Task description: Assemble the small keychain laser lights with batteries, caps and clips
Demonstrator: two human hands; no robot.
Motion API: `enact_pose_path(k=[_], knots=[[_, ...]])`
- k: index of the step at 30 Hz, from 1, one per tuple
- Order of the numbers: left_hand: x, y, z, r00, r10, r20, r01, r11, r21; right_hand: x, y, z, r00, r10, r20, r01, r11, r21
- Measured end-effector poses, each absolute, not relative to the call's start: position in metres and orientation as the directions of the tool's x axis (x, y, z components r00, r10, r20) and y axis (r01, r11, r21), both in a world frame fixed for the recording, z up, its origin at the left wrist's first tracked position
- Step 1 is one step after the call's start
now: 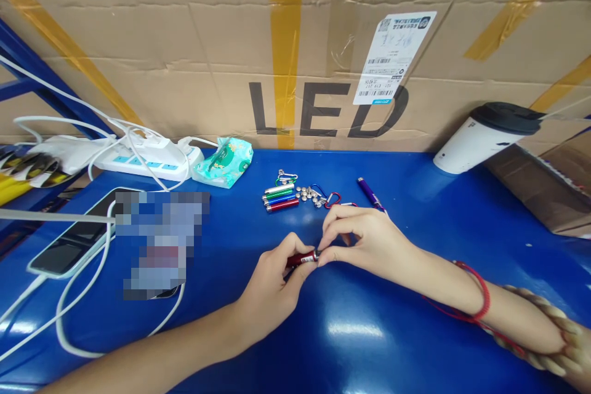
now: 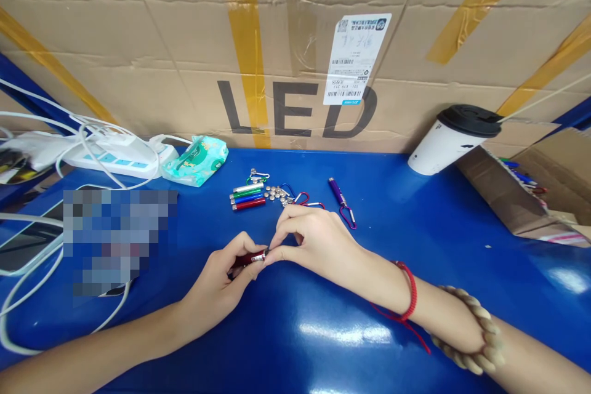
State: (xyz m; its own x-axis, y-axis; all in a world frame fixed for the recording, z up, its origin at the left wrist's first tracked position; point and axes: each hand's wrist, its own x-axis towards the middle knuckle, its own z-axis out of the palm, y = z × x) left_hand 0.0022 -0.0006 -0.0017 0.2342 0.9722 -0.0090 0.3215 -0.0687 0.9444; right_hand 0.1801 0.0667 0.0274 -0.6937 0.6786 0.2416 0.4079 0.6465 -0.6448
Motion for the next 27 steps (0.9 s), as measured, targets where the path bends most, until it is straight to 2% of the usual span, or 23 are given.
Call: enact_pose_path(k=[8,13,15,18,21,24,27], knots=[[0.003,0.000,0.002,0.229,0.972,-0.059,0.279,-0.008,0.960,0.177,0.067,0.031,-0.681,0.696,0.227,0.423,0.627,-0.654],[0.002,0.002,0.004,0.223,0.974,-0.040,0.285,-0.026,0.958,0.178,0.072,0.037,-0.628,0.750,0.207,0.461,0.573,-0.678],[0.001,0.002,0.006,0.212,0.976,-0.048,0.285,-0.014,0.959,0.182,0.080,0.038,-0.577,0.782,0.236,0.545,0.583,-0.603],[0.001,0.003,0.007,0.202,0.977,-0.071,0.273,0.013,0.962,0.194,0.094,0.036,-0.501,0.822,0.269,0.737,0.569,-0.365],[0.001,0.003,0.007,0.205,0.976,-0.075,0.254,0.021,0.967,0.207,0.107,0.035,-0.462,0.854,0.241,0.847,0.505,-0.164],[0.002,0.002,0.007,0.219,0.973,-0.076,0.237,0.022,0.971,0.213,0.111,0.037,-0.464,0.874,0.141,0.873,0.479,-0.091],[0.002,0.002,0.007,0.223,0.971,-0.082,0.235,0.028,0.972,0.211,0.108,0.042,-0.476,0.877,0.072,0.872,0.481,-0.096]])
